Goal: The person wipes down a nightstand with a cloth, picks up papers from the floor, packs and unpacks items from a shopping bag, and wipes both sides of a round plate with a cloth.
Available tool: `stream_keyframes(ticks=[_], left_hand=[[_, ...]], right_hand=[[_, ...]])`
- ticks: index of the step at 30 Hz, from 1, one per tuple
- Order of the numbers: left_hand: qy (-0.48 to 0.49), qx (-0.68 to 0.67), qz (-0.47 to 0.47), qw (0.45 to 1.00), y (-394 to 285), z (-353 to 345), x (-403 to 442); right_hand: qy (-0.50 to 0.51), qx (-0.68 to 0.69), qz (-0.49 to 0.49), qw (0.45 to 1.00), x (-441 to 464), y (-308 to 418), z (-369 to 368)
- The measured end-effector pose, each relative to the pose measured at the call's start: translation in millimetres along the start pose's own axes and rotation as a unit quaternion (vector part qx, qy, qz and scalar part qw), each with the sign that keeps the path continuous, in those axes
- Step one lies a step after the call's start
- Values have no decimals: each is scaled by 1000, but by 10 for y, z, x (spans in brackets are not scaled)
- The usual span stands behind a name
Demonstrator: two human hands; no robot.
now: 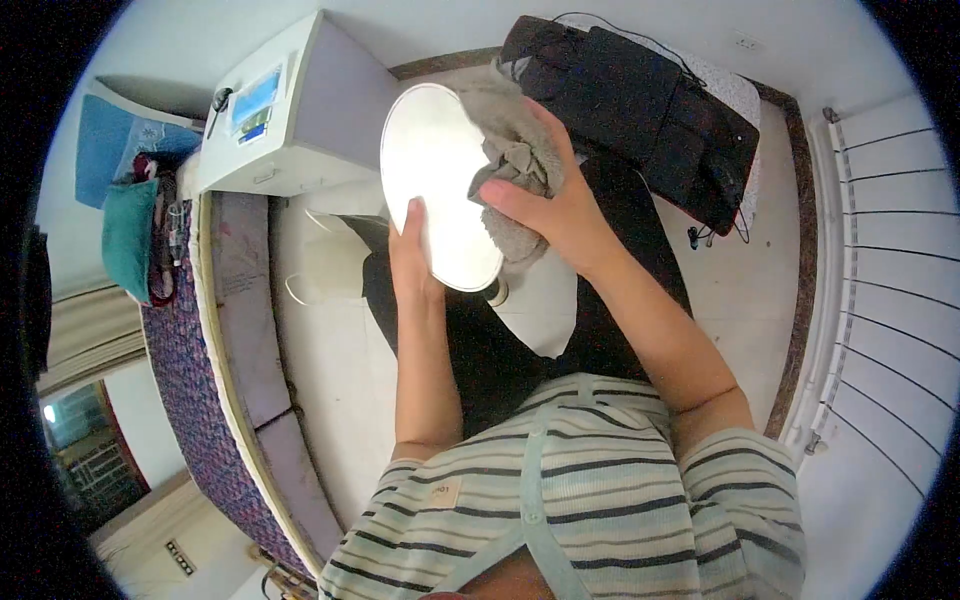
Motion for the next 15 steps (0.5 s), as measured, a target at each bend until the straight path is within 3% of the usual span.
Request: stream_keyframes(ticks=[3, 5, 6, 7, 8, 10, 11, 12, 14, 15], left_hand=[[-5, 56, -44, 997, -79, 32, -34], [-56, 283, -245, 926, -336, -71, -114], [-50, 281, -246, 926, -334, -105, -148], [-37, 432, -383, 816, -480, -294, -353], [-22, 558, -502, 660, -558, -543, -594], [254, 607, -460, 596, -368, -961, -873], [296, 648, -434, 551, -230, -1095, -961], [308, 644, -438, 546, -155, -1083, -925], [217, 658, -494, 526, -144, -963, -759], [180, 595, -533, 575, -222, -929, -751]], right_hand=[[-41, -37, -55, 997, 33, -93, 127], [-102, -28, -90, 990, 59, -162, 279], [-106, -30, -86, 990, 75, -168, 309], [-126, -15, -88, 988, 101, -191, 358], [-147, 0, -88, 985, 135, -207, 408], [-159, -30, -51, 986, 198, -187, 432], [-161, -61, -21, 985, 219, -134, 427], [-148, -99, -8, 984, 250, -111, 382], [-140, -133, 6, 981, 196, -117, 245], [-151, -131, 32, 979, 113, -74, 145]])
Point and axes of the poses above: each hand's wrist, its own x-axis towards the middle knuckle, its own z-axis out of the back of the hand, y = z × x, the point moved 7 cm from there along x, towards the middle knuckle, and after that the axes turned 1 degree about -y, right-handed, at the moved point
